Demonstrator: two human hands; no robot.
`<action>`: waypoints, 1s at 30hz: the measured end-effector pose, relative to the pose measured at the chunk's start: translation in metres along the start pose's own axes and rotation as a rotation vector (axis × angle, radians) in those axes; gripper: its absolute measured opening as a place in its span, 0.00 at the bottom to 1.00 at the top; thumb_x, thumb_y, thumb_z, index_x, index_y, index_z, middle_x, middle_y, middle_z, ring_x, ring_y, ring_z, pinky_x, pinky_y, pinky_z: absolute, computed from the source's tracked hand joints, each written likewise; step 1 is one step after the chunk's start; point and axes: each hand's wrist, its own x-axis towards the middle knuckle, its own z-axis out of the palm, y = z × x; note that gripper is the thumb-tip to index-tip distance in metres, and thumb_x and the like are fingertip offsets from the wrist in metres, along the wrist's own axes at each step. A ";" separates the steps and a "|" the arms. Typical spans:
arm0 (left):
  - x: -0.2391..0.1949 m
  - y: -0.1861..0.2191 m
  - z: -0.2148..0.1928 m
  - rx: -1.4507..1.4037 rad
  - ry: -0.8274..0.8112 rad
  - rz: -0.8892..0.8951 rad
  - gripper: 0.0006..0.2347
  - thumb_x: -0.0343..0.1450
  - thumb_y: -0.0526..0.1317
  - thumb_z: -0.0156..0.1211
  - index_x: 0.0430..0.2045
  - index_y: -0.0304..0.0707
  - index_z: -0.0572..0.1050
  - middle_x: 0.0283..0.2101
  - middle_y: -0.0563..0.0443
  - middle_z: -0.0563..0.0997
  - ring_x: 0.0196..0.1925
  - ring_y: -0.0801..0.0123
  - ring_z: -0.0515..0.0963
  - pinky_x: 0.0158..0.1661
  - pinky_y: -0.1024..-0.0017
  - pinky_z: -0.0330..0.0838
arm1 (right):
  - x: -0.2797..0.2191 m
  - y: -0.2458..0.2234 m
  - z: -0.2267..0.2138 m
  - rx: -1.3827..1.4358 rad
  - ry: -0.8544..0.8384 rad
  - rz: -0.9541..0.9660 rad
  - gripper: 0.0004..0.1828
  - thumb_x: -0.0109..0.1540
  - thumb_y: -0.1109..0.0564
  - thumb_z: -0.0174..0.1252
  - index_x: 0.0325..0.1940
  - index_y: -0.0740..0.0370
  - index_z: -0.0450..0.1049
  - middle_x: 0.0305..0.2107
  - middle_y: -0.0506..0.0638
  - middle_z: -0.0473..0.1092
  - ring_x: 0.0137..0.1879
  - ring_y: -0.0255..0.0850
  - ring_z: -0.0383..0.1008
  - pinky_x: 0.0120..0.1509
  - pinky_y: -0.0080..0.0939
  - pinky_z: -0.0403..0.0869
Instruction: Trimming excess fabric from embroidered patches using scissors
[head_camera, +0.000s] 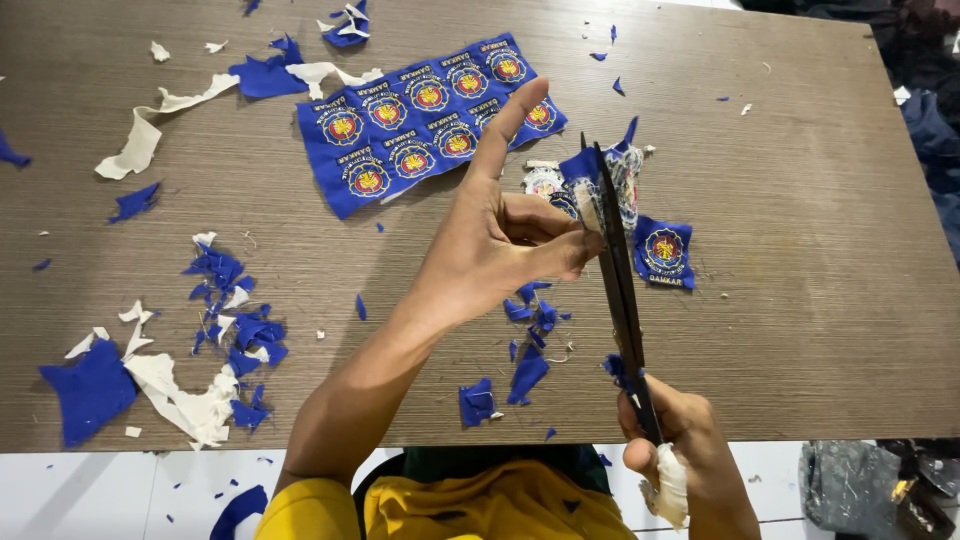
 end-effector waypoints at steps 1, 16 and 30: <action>0.000 0.000 0.000 -0.001 0.000 0.000 0.45 0.68 0.29 0.65 0.76 0.51 0.39 0.20 0.47 0.80 0.22 0.79 0.74 0.30 0.81 0.73 | -0.001 0.001 0.001 -0.001 0.000 0.000 0.38 0.52 0.18 0.53 0.23 0.56 0.65 0.15 0.41 0.57 0.22 0.31 0.50 0.25 0.34 0.50; 0.004 -0.012 -0.003 0.012 -0.016 0.047 0.46 0.69 0.28 0.67 0.77 0.50 0.38 0.26 0.50 0.83 0.25 0.81 0.76 0.31 0.83 0.71 | -0.003 -0.030 0.008 0.170 0.037 0.281 0.39 0.44 0.21 0.57 0.24 0.60 0.63 0.17 0.44 0.58 0.25 0.32 0.52 0.24 0.36 0.52; 0.012 -0.023 -0.014 0.145 0.084 -0.004 0.33 0.65 0.33 0.74 0.67 0.39 0.66 0.32 0.55 0.82 0.37 0.81 0.80 0.45 0.83 0.76 | -0.028 0.004 0.011 0.292 0.130 0.303 0.35 0.48 0.29 0.62 0.29 0.66 0.72 0.18 0.48 0.62 0.24 0.33 0.55 0.29 0.33 0.50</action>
